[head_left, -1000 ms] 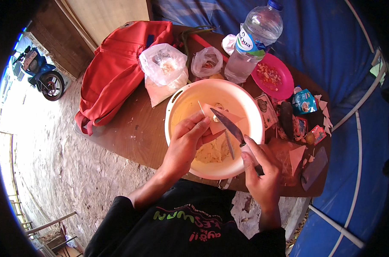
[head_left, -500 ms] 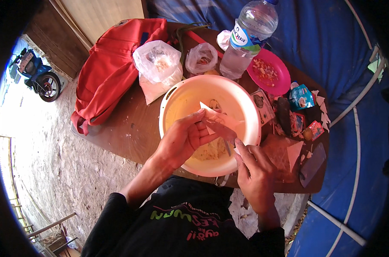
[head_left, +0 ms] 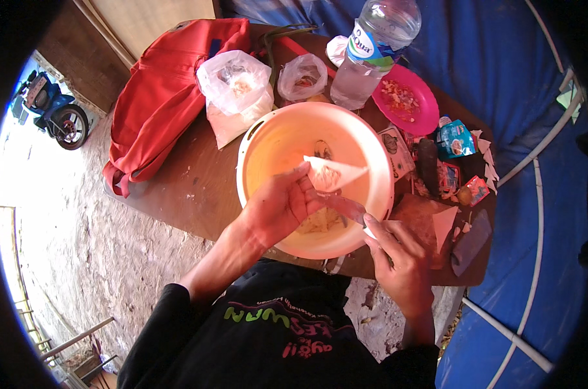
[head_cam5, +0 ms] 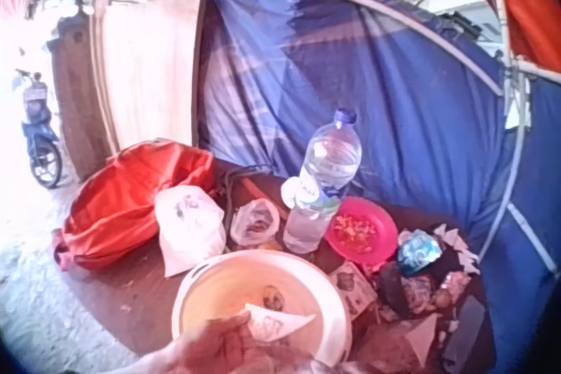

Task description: The person repeatedly scoops a yellowish mixture from a pink bowl with a spoon, places it onto small triangular wrappers, folds them into sealed packets, and sets them on the table. The person uses a knife to help spread and fold the mixture into the wrappers.

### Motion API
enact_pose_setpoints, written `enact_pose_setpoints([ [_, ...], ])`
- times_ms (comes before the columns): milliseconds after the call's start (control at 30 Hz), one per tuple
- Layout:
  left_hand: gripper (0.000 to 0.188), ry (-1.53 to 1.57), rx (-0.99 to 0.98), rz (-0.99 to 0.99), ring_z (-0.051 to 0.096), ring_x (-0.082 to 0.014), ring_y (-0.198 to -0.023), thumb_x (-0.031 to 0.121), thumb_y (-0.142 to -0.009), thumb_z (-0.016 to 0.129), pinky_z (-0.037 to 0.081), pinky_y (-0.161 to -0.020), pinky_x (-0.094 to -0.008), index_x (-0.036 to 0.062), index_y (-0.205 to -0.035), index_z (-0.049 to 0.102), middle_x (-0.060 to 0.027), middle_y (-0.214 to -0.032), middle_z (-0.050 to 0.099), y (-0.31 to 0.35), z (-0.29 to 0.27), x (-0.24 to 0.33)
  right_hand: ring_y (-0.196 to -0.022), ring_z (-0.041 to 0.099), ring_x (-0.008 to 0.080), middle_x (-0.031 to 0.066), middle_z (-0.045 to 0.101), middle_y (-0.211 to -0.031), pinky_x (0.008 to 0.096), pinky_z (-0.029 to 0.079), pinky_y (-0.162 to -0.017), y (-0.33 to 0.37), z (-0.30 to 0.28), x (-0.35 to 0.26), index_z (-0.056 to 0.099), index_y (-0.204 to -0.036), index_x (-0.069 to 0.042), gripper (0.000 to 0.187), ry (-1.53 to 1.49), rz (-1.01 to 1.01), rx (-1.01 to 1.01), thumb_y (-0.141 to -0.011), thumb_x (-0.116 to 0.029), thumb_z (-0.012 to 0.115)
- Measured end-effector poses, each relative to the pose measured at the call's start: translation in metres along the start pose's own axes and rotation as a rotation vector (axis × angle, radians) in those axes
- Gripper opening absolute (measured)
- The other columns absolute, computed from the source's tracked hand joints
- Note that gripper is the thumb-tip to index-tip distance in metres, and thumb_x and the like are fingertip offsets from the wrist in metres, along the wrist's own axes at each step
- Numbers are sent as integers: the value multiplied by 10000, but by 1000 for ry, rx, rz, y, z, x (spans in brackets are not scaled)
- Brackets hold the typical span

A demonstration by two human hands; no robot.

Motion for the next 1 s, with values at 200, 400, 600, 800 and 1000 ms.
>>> enact_pose_setpoints([
  [200, 350, -134, 71, 380, 614, -291, -1216, 184, -1077, 385, 469, -1106, -458, -33, -1332, 487, -188, -1302, 621, 17, -1, 73, -841, 677, 337, 153, 658, -938, 417, 528, -716, -12, -4, 16, 660, -1228, -31, 376, -165, 163, -166, -856, -42, 707],
  [400, 400, -359, 34, 505, 588, -260, -1253, 195, -1077, 387, 455, -1117, -430, -71, -1361, 478, -189, -1339, 594, 17, 8, 85, -833, 672, 391, 191, 687, -872, 448, 514, -721, -43, 19, 11, 680, -976, -5, 193, -148, 129, -287, -838, -128, 735],
  [600, 454, -476, 12, 629, 553, -267, -1303, 207, -1077, 386, 440, -1128, -415, -101, -1407, 439, -207, -1416, 538, 27, 19, 87, -866, 709, 348, 187, 727, -948, 396, 539, -775, -59, 61, 4, 739, -1012, 8, 223, -144, 146, -488, -846, -141, 729],
  [800, 465, -491, 1, 663, 553, -270, -1303, 206, -1080, 377, 439, -1127, -407, -109, -1419, 423, -232, -1430, 519, 30, 23, 87, -867, 709, 348, 187, 727, -918, 394, 539, -788, -59, 81, -1, 756, -994, -19, 190, -99, 118, -604, -864, -147, 703],
  [1000, 458, -504, 15, 706, 563, -284, -1290, 197, -1082, 375, 447, -1119, -424, -110, -1419, 419, -244, -1418, 523, 32, 26, 86, -831, 707, 361, 218, 708, -848, 393, 541, -769, -54, 88, 1, 765, -944, -23, 170, -287, 109, -634, -860, -161, 710],
])
Point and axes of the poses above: each hand's wrist, its own y-axis away from the middle knuckle, its own z-axis out of the palm, x = y × z, the point moved 10 cm from there along -y, towards the middle knuckle
